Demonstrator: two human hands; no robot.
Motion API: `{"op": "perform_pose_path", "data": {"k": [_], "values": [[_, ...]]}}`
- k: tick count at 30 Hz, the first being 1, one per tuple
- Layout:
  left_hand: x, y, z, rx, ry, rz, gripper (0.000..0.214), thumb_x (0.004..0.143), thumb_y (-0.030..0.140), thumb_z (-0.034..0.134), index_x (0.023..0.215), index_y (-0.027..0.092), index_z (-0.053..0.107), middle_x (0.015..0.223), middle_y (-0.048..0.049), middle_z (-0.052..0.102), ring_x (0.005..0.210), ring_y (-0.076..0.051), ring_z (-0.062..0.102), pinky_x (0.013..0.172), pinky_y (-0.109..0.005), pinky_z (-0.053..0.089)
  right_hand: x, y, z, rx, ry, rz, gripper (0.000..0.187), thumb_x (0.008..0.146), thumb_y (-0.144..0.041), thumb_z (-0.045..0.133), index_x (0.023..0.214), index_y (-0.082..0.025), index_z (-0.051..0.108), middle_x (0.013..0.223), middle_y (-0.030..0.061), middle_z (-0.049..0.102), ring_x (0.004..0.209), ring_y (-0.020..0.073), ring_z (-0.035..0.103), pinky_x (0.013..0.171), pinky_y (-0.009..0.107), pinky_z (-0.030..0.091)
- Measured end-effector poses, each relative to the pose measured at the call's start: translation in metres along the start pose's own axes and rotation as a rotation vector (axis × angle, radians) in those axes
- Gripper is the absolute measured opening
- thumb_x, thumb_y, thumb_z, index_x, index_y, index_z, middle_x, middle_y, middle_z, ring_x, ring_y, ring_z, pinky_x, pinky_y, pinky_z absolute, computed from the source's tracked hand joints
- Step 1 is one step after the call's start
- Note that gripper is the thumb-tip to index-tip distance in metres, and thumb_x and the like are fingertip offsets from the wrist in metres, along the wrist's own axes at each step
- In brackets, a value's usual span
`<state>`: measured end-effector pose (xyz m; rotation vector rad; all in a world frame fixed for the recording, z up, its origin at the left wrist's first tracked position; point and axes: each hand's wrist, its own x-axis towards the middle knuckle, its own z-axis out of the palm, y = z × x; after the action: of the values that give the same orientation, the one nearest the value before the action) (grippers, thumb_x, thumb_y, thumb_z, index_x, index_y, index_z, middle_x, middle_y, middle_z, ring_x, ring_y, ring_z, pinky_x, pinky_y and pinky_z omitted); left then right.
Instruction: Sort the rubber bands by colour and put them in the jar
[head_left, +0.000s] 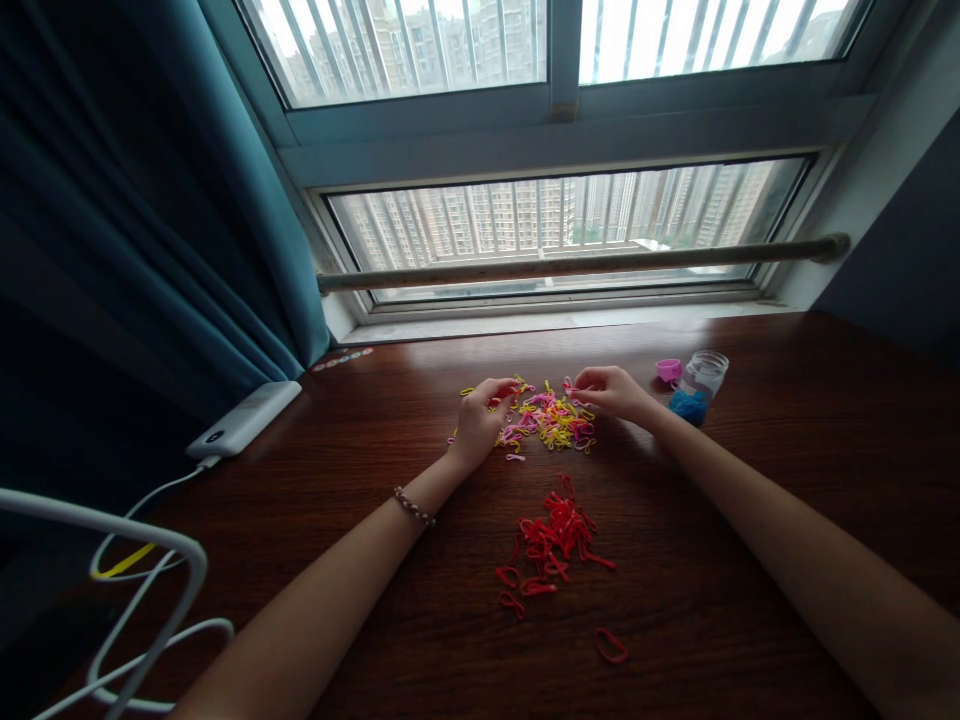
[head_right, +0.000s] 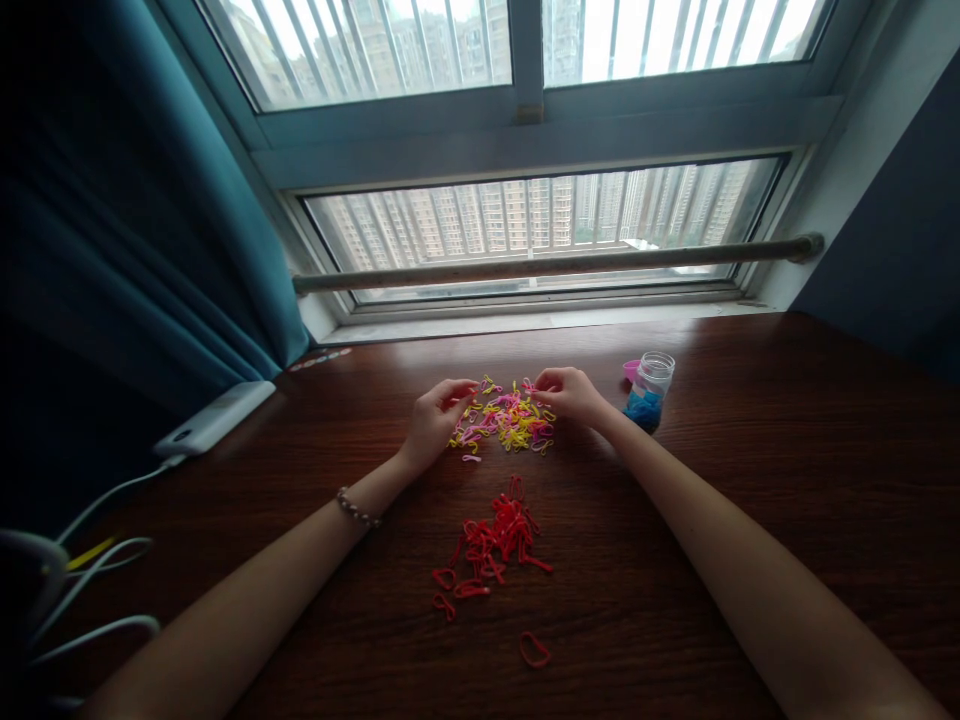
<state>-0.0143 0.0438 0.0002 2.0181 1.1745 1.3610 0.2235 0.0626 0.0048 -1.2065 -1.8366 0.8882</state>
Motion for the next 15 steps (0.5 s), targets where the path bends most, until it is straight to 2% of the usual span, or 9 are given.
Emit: {"op": "perform_pose_path", "data": {"k": [5, 10, 15], "values": [[0.001, -0.003, -0.001, 0.066, -0.021, 0.008, 0.019, 0.079, 0.023, 0.049, 0.089, 0.017, 0.064, 0.087, -0.0053, 0.064, 0.076, -0.015, 0.059, 0.068, -0.027, 0.049, 0.000, 0.001, 0.001, -0.105, 0.016, -0.045, 0.023, 0.068, -0.036, 0.059, 0.072, -0.015, 0.068, 0.064, 0.0026, 0.065, 0.055, 0.0112, 0.054, 0.049, 0.021, 0.040], [0.000, -0.001, 0.000, 0.063, -0.020, -0.024, 0.018, 0.079, 0.026, 0.050, 0.087, 0.016, 0.063, 0.087, -0.0054, 0.065, 0.077, -0.016, 0.060, 0.070, -0.027, 0.049, -0.002, -0.008, 0.002, -0.057, -0.027, -0.049, 0.023, 0.071, -0.034, 0.056, 0.073, -0.014, 0.068, 0.068, 0.0033, 0.066, 0.059, 0.0125, 0.055, 0.052, 0.022, 0.041], [0.000, -0.002, 0.001, 0.114, -0.031, -0.028, 0.019, 0.079, 0.031, 0.051, 0.084, 0.017, 0.063, 0.082, -0.0044, 0.065, 0.071, -0.015, 0.059, 0.066, -0.026, 0.047, -0.002, -0.010, 0.001, -0.029, 0.039, -0.087, 0.017, 0.067, -0.029, 0.058, 0.064, -0.014, 0.065, 0.070, 0.0032, 0.063, 0.065, 0.0134, 0.055, 0.059, 0.023, 0.042]]}}
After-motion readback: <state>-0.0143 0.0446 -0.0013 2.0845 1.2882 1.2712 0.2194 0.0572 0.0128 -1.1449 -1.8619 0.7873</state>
